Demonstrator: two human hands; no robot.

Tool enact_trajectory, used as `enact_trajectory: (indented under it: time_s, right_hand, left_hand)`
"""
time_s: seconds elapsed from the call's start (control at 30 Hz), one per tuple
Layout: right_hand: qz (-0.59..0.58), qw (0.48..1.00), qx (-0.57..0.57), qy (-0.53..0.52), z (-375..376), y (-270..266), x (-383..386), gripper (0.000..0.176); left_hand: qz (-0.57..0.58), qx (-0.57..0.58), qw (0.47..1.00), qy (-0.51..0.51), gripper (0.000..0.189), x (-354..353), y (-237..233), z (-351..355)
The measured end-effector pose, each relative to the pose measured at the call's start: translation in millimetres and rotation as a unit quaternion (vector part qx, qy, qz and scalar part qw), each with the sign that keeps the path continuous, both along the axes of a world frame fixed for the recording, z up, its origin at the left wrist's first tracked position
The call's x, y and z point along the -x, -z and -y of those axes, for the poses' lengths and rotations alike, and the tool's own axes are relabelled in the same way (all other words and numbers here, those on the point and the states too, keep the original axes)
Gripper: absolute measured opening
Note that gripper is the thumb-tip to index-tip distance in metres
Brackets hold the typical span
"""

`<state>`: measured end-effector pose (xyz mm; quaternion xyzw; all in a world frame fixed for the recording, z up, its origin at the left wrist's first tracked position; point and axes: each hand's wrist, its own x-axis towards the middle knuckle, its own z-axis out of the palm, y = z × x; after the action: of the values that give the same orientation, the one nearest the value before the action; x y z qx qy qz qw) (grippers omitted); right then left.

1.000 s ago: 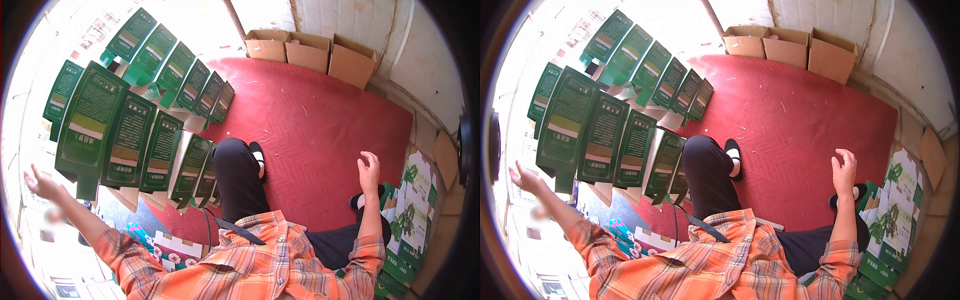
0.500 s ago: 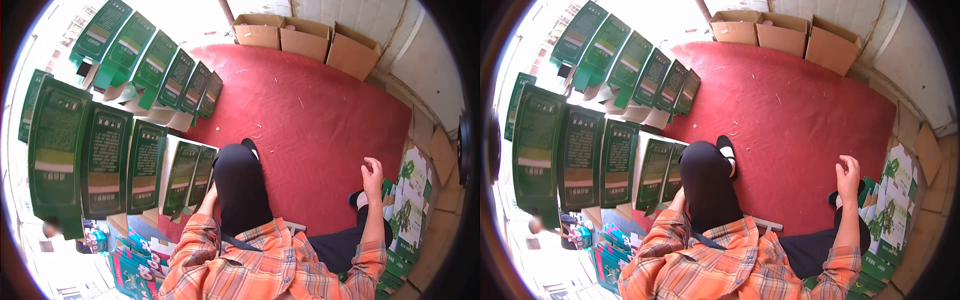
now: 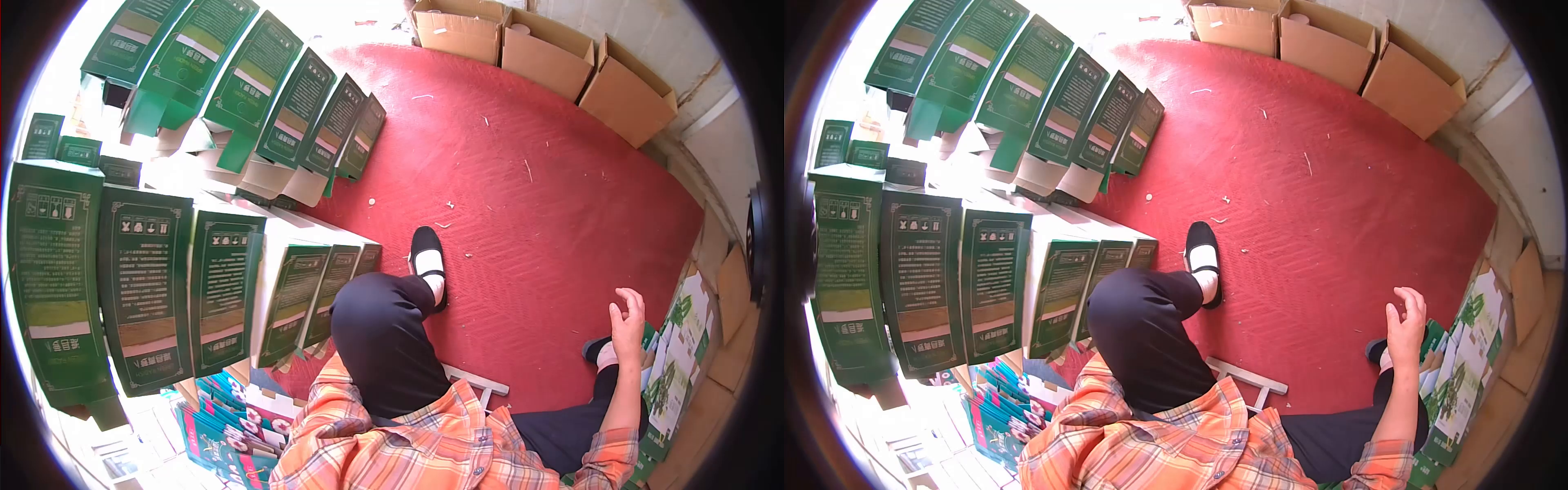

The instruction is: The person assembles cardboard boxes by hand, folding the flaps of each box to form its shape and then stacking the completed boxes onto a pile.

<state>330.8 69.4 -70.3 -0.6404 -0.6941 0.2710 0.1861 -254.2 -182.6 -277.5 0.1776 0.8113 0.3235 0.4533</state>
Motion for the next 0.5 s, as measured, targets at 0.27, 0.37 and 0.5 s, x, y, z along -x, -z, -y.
enact_trajectory:
  time_s: [0.27, 0.37, 0.5]
  right_hand:
    - [0.019, 0.999, 0.024, -0.008, 1.2, 9.5, 3.2, 0.029]
    - [0.035, 0.999, 0.020, -0.009, 2.5, 13.6, 2.0, 0.030]
    - [0.037, 0.998, 0.039, 0.013, 5.1, 17.7, 3.1, 0.030]
  left_hand:
    - [-0.208, 0.002, 0.973, -0.099, 0.040, 51.5, 38.0, 26.2]
    - [-0.270, 0.007, 0.961, -0.065, 0.042, 68.9, 15.0, 19.3]
    - [-0.272, 0.096, 0.956, -0.047, 0.046, 99.6, 7.9, 17.1]
